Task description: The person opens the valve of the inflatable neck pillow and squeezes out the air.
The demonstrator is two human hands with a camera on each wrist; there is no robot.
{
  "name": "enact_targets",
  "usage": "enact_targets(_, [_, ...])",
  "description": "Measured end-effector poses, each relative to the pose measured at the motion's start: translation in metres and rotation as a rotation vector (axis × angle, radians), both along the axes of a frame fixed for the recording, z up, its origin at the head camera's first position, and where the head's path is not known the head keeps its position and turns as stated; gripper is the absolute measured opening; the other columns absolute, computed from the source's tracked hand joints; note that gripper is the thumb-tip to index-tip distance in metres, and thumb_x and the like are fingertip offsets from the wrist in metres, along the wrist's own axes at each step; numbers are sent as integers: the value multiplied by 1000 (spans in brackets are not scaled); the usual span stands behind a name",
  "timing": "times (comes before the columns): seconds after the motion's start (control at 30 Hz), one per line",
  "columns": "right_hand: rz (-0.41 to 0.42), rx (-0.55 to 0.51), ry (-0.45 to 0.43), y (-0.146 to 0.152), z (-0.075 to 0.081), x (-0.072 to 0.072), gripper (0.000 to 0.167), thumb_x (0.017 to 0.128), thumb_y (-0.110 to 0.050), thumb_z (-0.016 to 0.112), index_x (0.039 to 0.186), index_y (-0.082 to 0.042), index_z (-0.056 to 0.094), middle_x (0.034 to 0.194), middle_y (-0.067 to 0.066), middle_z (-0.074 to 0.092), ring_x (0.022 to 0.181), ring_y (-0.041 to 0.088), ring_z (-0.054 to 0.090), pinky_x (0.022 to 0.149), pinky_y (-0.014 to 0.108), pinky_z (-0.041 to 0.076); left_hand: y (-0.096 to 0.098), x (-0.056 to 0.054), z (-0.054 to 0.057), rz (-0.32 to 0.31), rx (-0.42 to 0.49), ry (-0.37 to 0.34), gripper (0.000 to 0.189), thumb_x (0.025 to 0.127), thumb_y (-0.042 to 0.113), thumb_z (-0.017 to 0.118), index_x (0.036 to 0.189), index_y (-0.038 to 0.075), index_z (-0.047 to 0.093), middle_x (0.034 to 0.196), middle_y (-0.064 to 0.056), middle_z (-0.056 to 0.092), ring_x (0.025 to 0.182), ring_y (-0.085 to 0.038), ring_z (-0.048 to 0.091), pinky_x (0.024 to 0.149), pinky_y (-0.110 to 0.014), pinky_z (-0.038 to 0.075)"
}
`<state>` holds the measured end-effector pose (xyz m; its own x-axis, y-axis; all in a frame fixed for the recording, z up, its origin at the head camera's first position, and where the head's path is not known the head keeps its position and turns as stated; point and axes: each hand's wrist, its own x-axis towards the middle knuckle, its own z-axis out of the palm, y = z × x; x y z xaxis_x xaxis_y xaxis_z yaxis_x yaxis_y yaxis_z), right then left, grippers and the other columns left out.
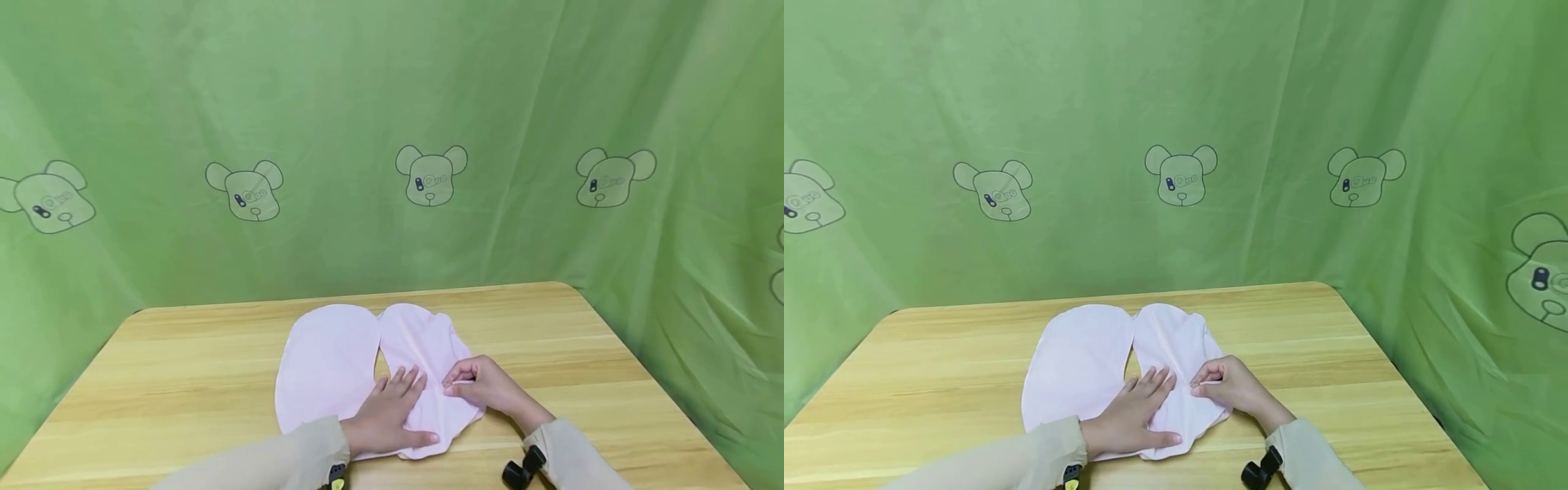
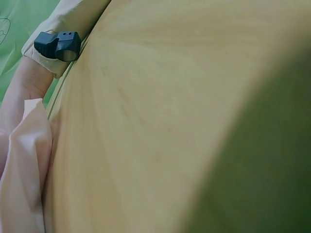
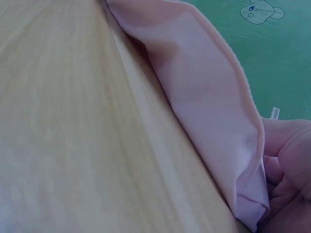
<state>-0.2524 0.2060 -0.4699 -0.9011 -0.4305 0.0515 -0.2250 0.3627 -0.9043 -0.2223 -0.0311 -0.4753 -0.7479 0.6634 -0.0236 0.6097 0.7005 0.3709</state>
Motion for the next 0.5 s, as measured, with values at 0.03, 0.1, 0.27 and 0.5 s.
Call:
enact_targets(0.03, [1,-4,-6,0,0,0,11,79,-7,73,84,2,69,75,10,68,61,7,59,55,21,51,1,0,0,3,-13,2,93,84,70,47,151,12,19,158,-9,12,144,-27,8,114,-52,14])
enact_targets(0.1, [1,-8,-9,0,1,1,12,79,-6,73,84,3,68,75,11,68,61,7,59,55,21,50,2,1,1,7,-37,7,93,83,71,46,151,13,20,158,-9,12,144,-27,8,114,-53,14])
enact_targets(0.27, [5,-19,-1,-1,2,1,12,78,-7,74,84,3,69,76,12,69,62,6,59,55,21,50,4,2,5,21,-68,12,93,81,72,48,151,15,23,158,-8,13,144,-26,9,114,-52,15])
enact_targets(0.5, [9,-5,-2,-1,1,1,12,77,-6,75,83,3,69,75,12,69,62,6,59,55,20,50,5,3,8,36,-82,9,94,80,73,49,150,16,25,157,-8,14,144,-26,10,114,-51,16])
